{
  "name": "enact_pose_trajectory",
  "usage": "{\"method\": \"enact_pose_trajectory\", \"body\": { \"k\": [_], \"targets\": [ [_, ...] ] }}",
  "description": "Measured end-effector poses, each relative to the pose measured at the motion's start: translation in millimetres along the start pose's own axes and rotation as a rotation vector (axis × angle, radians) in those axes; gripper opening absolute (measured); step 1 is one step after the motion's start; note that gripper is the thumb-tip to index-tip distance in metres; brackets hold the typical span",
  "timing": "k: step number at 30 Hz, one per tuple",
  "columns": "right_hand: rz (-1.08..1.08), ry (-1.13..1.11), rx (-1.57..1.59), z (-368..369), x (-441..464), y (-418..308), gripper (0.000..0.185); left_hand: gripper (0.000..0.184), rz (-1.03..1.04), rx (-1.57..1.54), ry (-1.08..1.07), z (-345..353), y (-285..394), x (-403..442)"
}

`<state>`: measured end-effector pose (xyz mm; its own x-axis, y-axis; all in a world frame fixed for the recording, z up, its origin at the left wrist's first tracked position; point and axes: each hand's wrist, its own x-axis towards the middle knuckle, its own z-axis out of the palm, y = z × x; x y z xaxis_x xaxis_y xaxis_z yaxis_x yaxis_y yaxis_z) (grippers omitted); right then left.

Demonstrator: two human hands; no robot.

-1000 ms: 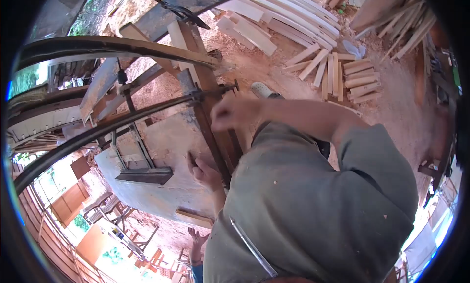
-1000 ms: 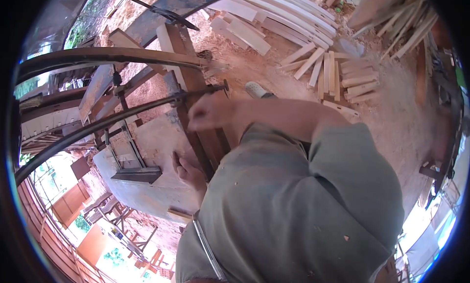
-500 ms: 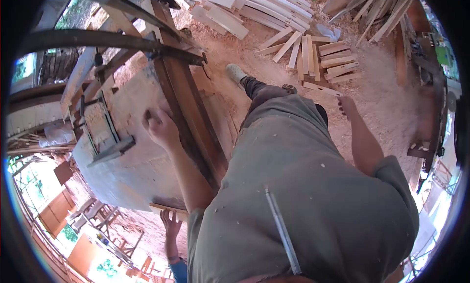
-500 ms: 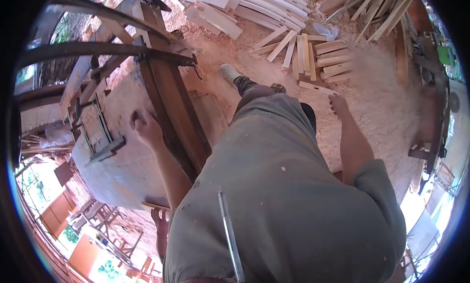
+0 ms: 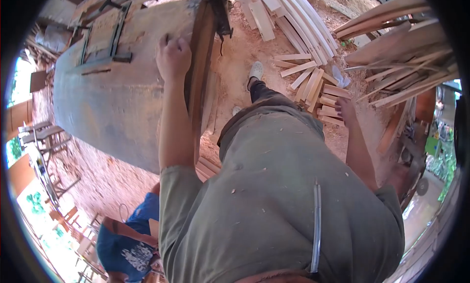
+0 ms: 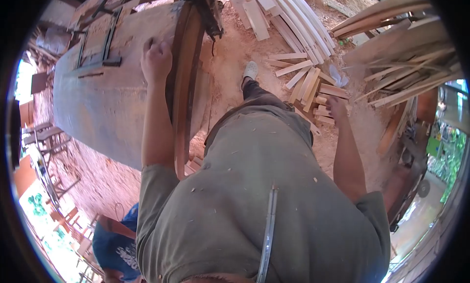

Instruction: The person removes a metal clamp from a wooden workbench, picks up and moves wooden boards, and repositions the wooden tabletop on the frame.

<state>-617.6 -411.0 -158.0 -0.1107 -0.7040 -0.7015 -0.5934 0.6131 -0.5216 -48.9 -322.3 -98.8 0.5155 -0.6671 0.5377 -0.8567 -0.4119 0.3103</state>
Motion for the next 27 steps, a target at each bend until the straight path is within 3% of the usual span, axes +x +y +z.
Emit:
{"method": "enact_pose_trajectory", "body": {
  "k": [5, 9, 16, 20, 24, 27],
  "targets": [
    [-0.26, 0.064, -0.048, -0.8, -28.7, -49.5, 0.034, 0.028, -0.075, -0.109, 0.072, 5.8, -8.7, 3.9],
    [-0.24, 0.003, -0.254, -6.8, -44.2, -22.6, 0.035, 0.03, -0.081, -0.147, 0.143, 12.6, -14.8, 2.2],
    [0.189, -0.088, -0.468, -36.6, -97.4, 41.0, 0.038, 0.027, -0.33, -0.354, 0.022, -30.4, 9.7, 11.1],
    [0.171, -0.051, -0.442, -57.1, -103.8, 50.2, 0.037, 0.026, -0.326, -0.422, 0.041, -29.1, 8.9, 9.2],
    [-0.24, 0.062, -0.562, -42.7, -90.4, 5.7, 0.031, 0.026, -0.331, -0.449, 0.081, -24.0, 10.6, 9.3],
    [-0.436, -0.083, -0.389, 16.6, -116.2, -77.5, 0.034, 0.026, -0.337, -0.401, 0.041, -27.4, 10.8, 9.9]
  ]
}}
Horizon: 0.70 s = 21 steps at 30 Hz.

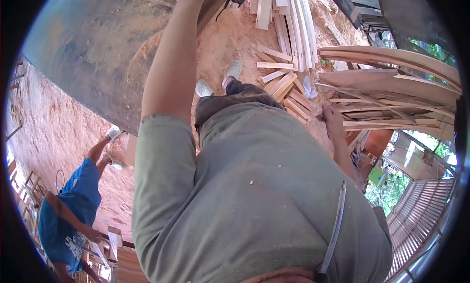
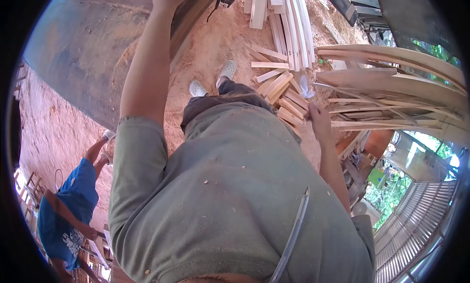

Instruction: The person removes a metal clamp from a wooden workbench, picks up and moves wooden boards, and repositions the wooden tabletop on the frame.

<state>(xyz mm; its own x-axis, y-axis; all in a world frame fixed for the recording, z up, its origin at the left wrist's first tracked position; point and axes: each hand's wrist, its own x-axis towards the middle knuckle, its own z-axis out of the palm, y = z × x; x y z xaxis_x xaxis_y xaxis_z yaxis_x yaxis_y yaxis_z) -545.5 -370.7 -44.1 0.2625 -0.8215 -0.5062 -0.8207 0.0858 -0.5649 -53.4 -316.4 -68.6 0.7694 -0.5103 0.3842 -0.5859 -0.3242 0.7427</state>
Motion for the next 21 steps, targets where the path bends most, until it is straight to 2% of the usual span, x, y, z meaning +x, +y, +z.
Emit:
{"method": "enact_pose_trajectory", "body": {
  "k": [1, 3, 4, 6, 7, 9, 11, 12, 14, 16, 18, 19, 21],
  "targets": [
    [-0.101, -0.093, -0.004, 4.9, 3.0, -31.0, 0.034, 0.026, -0.027, 0.071, -0.033, -1.3, 1.9, 0.3],
    [-0.165, -0.292, -0.259, 15.2, 0.4, -97.8, 0.034, 0.026, -0.043, 0.143, -0.057, 0.2, 3.6, 1.0],
    [-0.177, -0.285, -0.253, 21.5, -6.6, -119.8, 0.034, 0.026, -0.019, 0.121, -0.04, 3.0, -2.3, 0.5],
    [-0.336, -0.245, -0.596, 30.8, -18.7, -156.6, 0.037, 0.026, 0.011, 0.103, -0.011, 2.7, -0.6, -0.8],
    [-0.347, -0.238, -0.587, 31.2, -27.8, -171.8, 0.037, 0.026, -0.028, 0.097, -0.026, -2.7, 5.6, -3.7],
    [-0.524, -0.426, -0.016, 27.1, -50.7, -193.5, 0.042, 0.026, -0.051, 0.094, -0.048, 1.0, 6.0, -0.6],
    [-0.802, -0.613, 0.14, 11.1, -67.4, -211.9, 0.042, 0.036, 0.045, 0.14, 0.04, 11.2, -7.6, -0.9],
    [-0.915, -0.735, 0.295, 8.1, -73.5, -219.4, 0.04, 0.036, 0.056, 0.135, 0.014, 14.6, -13.0, -1.6],
    [-1.041, -0.975, 0.526, 3.9, -84.3, -235.1, 0.034, 0.037, 0.016, 0.176, -0.073, 18.0, -27.7, 2.2],
    [-1.05, -1.062, 0.649, -2.6, -97.6, -244.4, 0.027, 0.027, 0.108, 0.189, 0.014, 24.1, -43.5, 4.8],
    [-1.039, -0.994, 0.723, 9.6, -119.6, -244.7, 0.022, 0.027, 0.074, 0.122, 0.007, 22.9, -47.8, 5.1],
    [-1.17, -0.85, 0.961, 23.8, -127.2, -249.6, 0.014, 0.027, 0.096, 0.117, -0.009, 20.9, -46.0, 5.5],
    [-1.303, -0.65, 1.215, 26.1, -129.1, -248.1, 0.029, 0.03, 0.067, 0.11, -0.019, 15.4, -40.0, 5.0]
  ]
}}
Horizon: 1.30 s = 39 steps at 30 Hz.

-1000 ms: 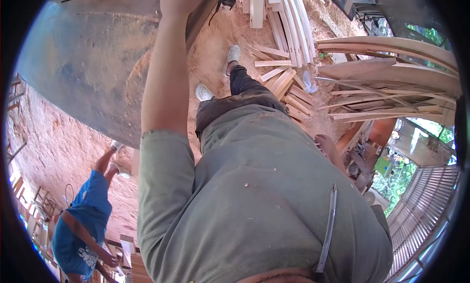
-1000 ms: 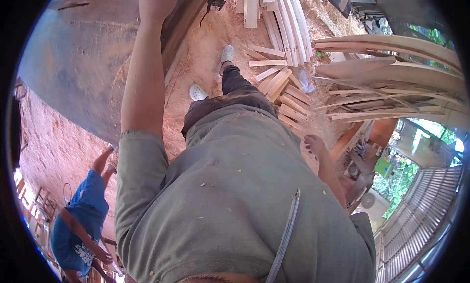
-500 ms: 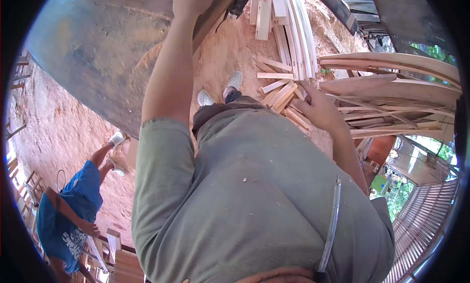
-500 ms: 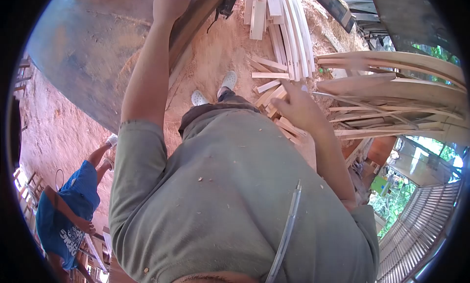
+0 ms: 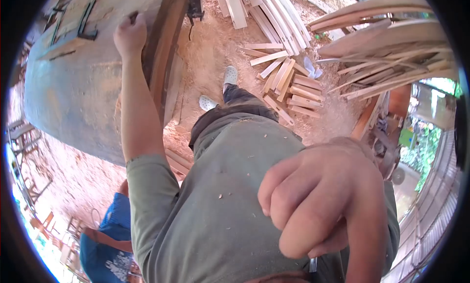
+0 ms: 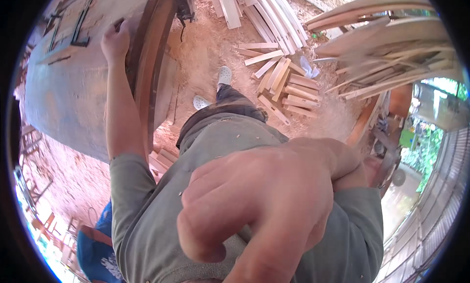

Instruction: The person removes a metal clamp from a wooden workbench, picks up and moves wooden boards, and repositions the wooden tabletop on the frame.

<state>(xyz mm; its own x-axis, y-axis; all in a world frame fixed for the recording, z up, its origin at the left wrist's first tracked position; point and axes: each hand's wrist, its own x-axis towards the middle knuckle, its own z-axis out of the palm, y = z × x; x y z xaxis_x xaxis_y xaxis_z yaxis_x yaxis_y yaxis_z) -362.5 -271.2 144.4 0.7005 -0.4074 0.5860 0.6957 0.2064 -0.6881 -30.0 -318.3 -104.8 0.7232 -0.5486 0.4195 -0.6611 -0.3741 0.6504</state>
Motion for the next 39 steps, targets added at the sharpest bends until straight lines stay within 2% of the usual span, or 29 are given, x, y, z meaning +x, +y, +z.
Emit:
{"method": "enact_pose_trajectory", "body": {
  "k": [3, 6, 7, 9, 10, 11, 14, 18, 19, 22, 24, 25, 26, 28, 29, 30, 31, 34, 36, 38, 39],
  "targets": [
    [0.074, -0.181, -0.081, -22.7, -3.8, -12.1, 0.013, 0.03, 0.01, 0.023, -0.017, -0.5, -2.8, -0.1],
    [0.11, -0.299, -0.127, -42.3, -12.4, -26.6, 0.011, 0.03, 0.043, 0.036, -0.014, -1.3, -4.1, -1.3],
    [0.162, -0.22, -0.288, -47.7, -15.7, -33.3, 0.008, 0.03, 0.066, 0.043, -0.02, -1.6, -4.8, -1.8],
    [0.217, -0.139, -0.405, -56.9, -14.9, -48.2, 0.007, 0.032, -0.069, 0.037, -0.08, -1.6, -2.5, 4.2],
    [0.248, -0.101, -0.461, -61.2, -14.7, -55.6, 0.01, 0.032, -0.057, 0.049, -0.075, -0.5, -0.5, 9.2],
    [0.154, -0.108, -0.399, -65.3, -13.9, -59.2, 0.01, 0.034, -0.088, 0.022, -0.051, 2.1, 2.6, 14.6],
    [0.092, -0.311, -0.347, -85.6, 6.8, -74.5, 0.012, 0.038, -0.09, 0.022, -0.03, 12.4, 12.2, 39.5],
    [0.137, -0.426, -0.34, -100.6, 33.2, -58.1, 0.013, 0.043, -0.088, 0.036, -0.032, 35.5, 22.8, 73.6],
    [-0.123, -0.249, -0.277, -101.4, 30.9, -37.3, 0.024, 0.043, -0.085, 0.035, -0.034, 42.8, 23.0, 82.5],
    [-0.299, -0.056, -0.142, -129.1, 49.6, -37.1, 0.042, 0.049, -0.156, 0.067, -0.098, 61.9, 19.1, 102.5],
    [-0.28, 0.028, -0.155, -153.7, 55.5, -34.6, 0.038, 0.057, -0.299, 0.127, -0.214, 77.1, 15.8, 107.6],
    [-0.274, 0.058, -0.155, -168.2, 58.3, -34.2, 0.037, 0.057, -0.302, 0.138, -0.216, 84.0, 13.1, 109.5],
    [-0.143, -0.012, -0.31, -192.4, 61.6, -35.3, 0.025, 0.062, -0.262, 0.245, -0.211, 89.8, 9.6, 111.9],
    [0.147, -0.039, -0.422, -237.9, 66.2, -31.5, 0.01, 0.066, -0.231, 0.363, -0.219, 96.4, 14.7, 113.0],
    [0.287, 0.034, -0.404, -266.3, 63.4, -15.2, 0.006, 0.068, -0.174, 0.487, -0.289, 96.5, 20.0, 113.3],
    [0.425, 0.112, -0.38, -294.4, 60.5, 0.9, 0.004, 0.07, -0.12, 0.615, -0.359, 94.1, 23.2, 114.0],
    [0.561, 0.324, -0.278, -324.0, 47.8, 32.8, 0.007, 0.068, -0.121, 0.605, -0.368, 94.1, 19.4, 114.2],
    [1.016, 0.58, -0.42, -432.3, 6.6, 139.6, 0.022, 0.064, -0.089, 0.565, -0.319, 92.9, 18.6, 111.1],
    [1.112, 0.657, -0.638, -480.4, -21.6, 199.6, 0.027, 0.058, -0.111, 0.63, -0.369, 87.8, 25.8, 111.7],
    [1.178, 0.669, -0.665, -520.4, -36.5, 247.8, 0.024, 0.055, -0.16, 0.484, -0.392, 84.6, 37.4, 111.4],
    [1.237, 0.687, -0.707, -534.4, -35.7, 266.5, 0.021, 0.049, -0.137, 0.466, -0.321, 86.2, 26.4, 107.3]
  ]
}}
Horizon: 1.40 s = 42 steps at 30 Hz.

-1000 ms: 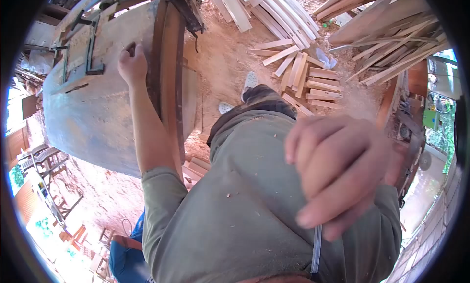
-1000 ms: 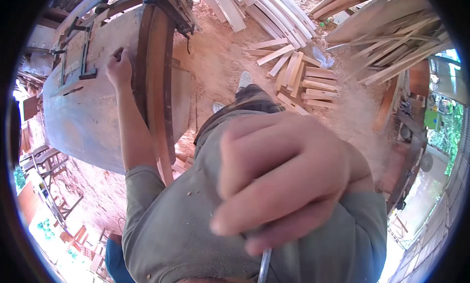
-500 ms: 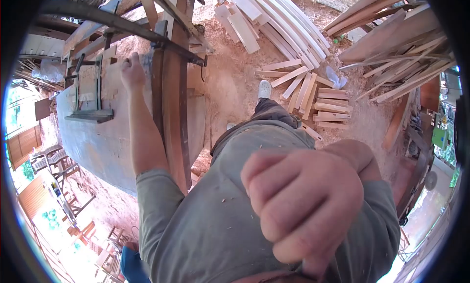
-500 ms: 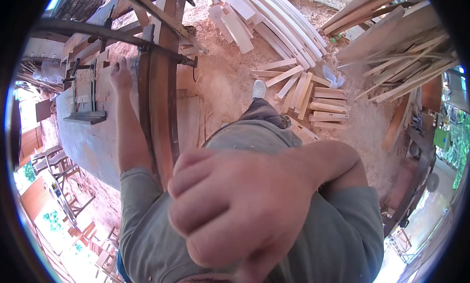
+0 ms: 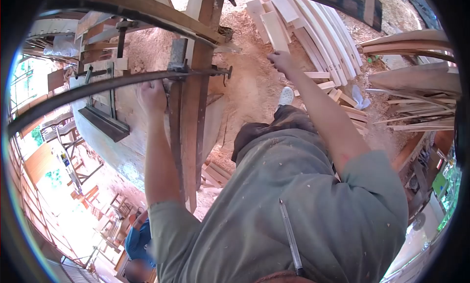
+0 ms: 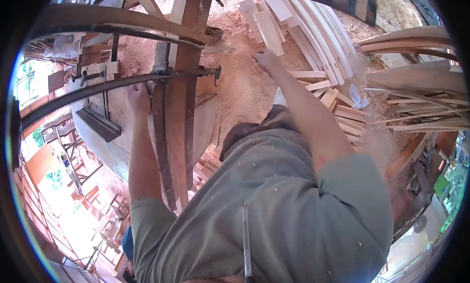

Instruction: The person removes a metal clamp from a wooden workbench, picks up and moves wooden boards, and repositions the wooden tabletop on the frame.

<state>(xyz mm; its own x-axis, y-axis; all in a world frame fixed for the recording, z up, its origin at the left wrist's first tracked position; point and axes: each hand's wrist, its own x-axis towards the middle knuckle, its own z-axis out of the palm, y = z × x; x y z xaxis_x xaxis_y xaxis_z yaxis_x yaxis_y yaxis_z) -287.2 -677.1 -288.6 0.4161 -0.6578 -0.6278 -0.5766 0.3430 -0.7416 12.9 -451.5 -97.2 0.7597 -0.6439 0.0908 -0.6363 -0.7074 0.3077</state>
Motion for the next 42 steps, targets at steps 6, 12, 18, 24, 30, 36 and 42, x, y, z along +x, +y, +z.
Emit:
{"method": "enact_pose_trajectory", "body": {
  "k": [6, 12, 18, 24, 30, 36, 42],
  "targets": [
    [0.19, -0.118, 0.292, 45.1, 91.8, -30.7, 0.029, 0.035, 0.024, -0.226, 0.064, 1.3, 10.2, -6.4],
    [0.165, 0.075, 0.077, 92.6, 177.1, -36.9, 0.035, 0.012, 0.464, 0.002, 0.136, -1.1, -0.5, -1.0],
    [0.183, 0.079, -0.226, 98.9, 199.3, -50.6, 0.028, 0.027, 0.316, -0.163, 0.096, 5.3, -10.7, -5.0],
    [0.513, -0.1, 0.372, 97.9, 189.7, -53.2, 0.022, 0.03, 0.223, -0.117, 0.014, -0.3, -6.9, -3.4],
    [0.669, -0.108, 0.581, 94.6, 188.4, -38.3, 0.023, 0.02, 0.183, -0.073, -0.005, -1.8, -10.6, -3.4],
    [-0.509, -0.299, -1.179, 102.1, 206.9, 37.3, 0.02, 0.02, 0.202, -0.165, 0.01, -0.1, -9.6, -3.5],
    [-0.2, 0.058, -0.761, 105.3, 180.9, 74.2, 0.038, 0.031, 0.513, 0.009, 0.004, -6.3, -4.1, 1.2]
  ]
}}
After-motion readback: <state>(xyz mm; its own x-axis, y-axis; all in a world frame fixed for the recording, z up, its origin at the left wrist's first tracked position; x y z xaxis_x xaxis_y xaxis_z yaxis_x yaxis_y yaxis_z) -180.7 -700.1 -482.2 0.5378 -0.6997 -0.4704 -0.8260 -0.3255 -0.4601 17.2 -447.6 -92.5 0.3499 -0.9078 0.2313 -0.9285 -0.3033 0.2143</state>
